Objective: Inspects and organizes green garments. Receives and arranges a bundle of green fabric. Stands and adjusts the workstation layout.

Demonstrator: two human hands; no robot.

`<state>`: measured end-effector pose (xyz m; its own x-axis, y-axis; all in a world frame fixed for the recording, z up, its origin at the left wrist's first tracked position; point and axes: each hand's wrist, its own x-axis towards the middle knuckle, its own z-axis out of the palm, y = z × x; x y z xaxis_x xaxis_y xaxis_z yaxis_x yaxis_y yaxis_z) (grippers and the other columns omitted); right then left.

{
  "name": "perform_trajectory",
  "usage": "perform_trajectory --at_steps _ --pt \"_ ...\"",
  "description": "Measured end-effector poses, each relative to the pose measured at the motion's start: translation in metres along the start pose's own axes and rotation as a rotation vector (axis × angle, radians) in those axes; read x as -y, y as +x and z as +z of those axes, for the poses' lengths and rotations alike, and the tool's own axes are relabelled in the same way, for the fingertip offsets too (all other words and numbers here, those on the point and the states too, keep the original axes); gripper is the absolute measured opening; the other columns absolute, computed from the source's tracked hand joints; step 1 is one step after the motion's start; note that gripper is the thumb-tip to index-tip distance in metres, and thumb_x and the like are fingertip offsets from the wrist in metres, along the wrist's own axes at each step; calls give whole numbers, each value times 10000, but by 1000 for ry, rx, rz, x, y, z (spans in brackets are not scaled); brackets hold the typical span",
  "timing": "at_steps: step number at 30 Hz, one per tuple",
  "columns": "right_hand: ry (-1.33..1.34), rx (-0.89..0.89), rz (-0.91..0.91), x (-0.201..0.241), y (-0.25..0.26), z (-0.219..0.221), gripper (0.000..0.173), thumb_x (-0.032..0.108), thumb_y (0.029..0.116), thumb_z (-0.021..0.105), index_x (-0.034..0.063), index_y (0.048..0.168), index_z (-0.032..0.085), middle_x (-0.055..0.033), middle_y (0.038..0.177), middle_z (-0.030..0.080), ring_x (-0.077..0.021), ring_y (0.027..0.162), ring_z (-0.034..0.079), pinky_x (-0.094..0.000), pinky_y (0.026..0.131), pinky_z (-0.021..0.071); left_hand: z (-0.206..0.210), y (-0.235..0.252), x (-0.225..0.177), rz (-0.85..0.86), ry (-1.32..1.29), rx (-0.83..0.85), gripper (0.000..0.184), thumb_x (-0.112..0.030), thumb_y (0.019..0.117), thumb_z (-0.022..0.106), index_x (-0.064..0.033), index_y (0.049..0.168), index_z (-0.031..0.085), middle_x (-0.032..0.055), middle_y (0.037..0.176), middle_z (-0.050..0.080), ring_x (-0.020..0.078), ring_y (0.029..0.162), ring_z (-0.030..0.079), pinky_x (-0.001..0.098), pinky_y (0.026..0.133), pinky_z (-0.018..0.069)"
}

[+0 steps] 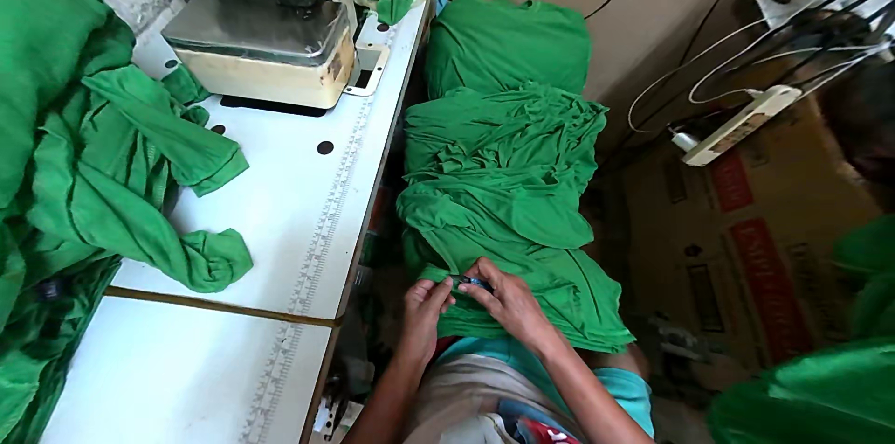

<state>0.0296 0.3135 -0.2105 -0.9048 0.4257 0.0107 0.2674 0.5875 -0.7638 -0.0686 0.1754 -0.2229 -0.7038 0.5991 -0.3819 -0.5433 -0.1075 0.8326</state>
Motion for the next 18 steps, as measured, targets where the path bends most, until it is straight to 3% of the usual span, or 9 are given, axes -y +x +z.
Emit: perform_trajectory --at_steps 7,11,18 --pt "72 -14 120 -4 -1 5 366 389 996 626 70 1174 629 -52 909 694 -182 805 677 -424 731 563 0 1 -1 -20 16 -24 107 -16 1004 589 -12 907 634 20 759 656 67 664 613 214 664 536" --pt "55 13 75 -6 -2 2 378 390 994 635 58 1174 633 -69 919 699 -198 808 684 -446 731 570 -3 2 3 29 83 -4 107 -20 1001 587 -10 916 650 -2 767 660 58 675 613 218 667 534" --pt "63 7 44 -6 -4 5 343 379 1001 629 72 1153 639 -47 906 699 -168 797 679 -403 726 570 -2 4 2 4 60 2 106 -12 1000 586 -10 915 648 9 776 662 62 681 615 218 667 534"
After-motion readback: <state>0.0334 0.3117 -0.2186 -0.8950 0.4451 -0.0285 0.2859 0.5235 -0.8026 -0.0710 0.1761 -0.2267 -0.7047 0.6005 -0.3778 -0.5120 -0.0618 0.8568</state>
